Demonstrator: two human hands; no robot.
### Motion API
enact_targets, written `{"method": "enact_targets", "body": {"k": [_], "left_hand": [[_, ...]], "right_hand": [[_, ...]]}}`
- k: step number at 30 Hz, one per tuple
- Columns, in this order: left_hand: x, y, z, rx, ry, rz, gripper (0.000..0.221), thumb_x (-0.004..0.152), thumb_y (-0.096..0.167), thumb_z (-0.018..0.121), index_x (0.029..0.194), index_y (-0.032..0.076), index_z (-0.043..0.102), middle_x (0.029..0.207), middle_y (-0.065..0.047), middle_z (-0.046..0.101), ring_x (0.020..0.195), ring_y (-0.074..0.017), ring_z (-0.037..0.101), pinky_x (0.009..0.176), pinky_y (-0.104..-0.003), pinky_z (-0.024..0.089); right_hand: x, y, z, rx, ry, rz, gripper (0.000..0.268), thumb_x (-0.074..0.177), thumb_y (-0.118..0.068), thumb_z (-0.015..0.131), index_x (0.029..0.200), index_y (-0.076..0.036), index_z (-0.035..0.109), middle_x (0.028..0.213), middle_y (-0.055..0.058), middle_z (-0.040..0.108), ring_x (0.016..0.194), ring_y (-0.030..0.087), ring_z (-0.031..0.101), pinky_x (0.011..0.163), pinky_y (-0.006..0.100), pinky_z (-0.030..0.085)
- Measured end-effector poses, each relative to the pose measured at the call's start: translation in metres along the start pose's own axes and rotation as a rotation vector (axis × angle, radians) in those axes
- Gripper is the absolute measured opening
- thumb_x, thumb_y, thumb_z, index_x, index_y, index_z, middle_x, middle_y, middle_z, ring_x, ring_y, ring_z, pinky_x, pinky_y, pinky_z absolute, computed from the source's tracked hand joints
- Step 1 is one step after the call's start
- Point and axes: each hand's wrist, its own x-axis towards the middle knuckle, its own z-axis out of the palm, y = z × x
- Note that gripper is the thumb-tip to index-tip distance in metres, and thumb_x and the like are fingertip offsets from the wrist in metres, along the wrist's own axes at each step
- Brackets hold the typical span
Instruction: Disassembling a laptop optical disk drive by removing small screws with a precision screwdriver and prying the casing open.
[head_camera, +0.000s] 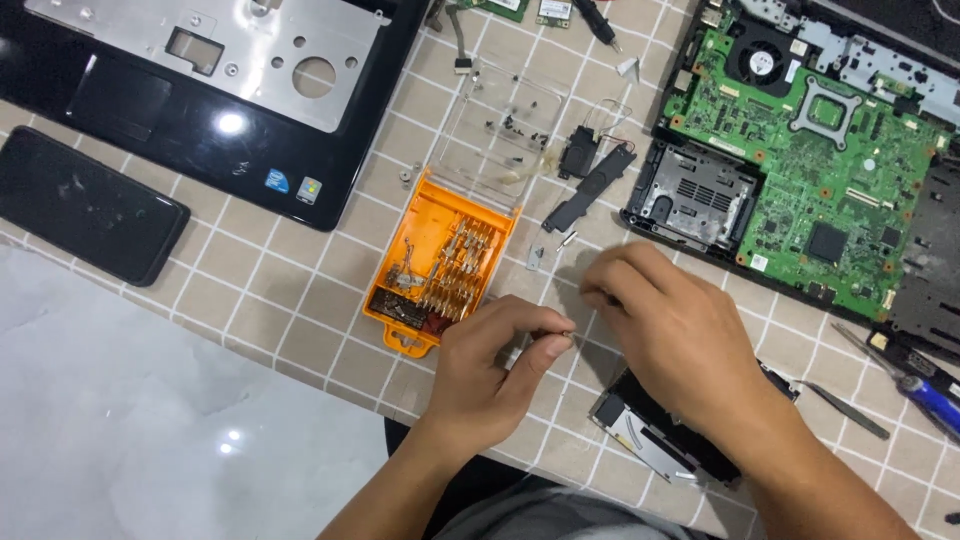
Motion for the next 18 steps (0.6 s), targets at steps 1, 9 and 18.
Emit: {"method": "enact_targets", "body": {"k": [1,9,18], "left_hand": [[0.000,-0.001,0.000,0.002,0.003,0.005,0.014,0.092,0.020,0.058,0.095,0.009,0.065,0.088,-0.003,0.068,0.082,-0.0156,0.064,0.071,-0.026,0.050],[0.006,0.029,0.006,-0.084,0.022,-0.023,0.008,0.090,0.018,0.063,0.094,0.012,0.065,0.086,-0.001,0.068,0.074,-0.0136,0.062,0.068,-0.026,0.048],[0.016,0.038,0.007,-0.016,-0.043,0.084,0.013,0.094,0.019,0.058,0.098,0.008,0.064,0.092,-0.004,0.069,0.084,-0.0177,0.067,0.075,-0.028,0.053]], "right_hand": [[-0.003,-0.006,-0.008,-0.001,0.004,-0.004,0.011,0.086,-0.014,0.056,0.097,-0.016,0.055,0.103,-0.001,0.058,0.084,0.024,0.059,0.054,0.042,0.047],[-0.033,-0.036,-0.039,0.686,0.339,0.297,0.035,0.075,-0.006,0.072,0.106,-0.002,0.056,0.091,0.010,0.068,0.083,0.016,0.069,0.078,0.026,0.058],[-0.038,-0.036,-0.044,0.852,0.363,0.293,0.052,0.072,0.000,0.071,0.113,-0.005,0.039,0.078,0.014,0.067,0.064,0.016,0.062,0.061,0.024,0.050]]}}
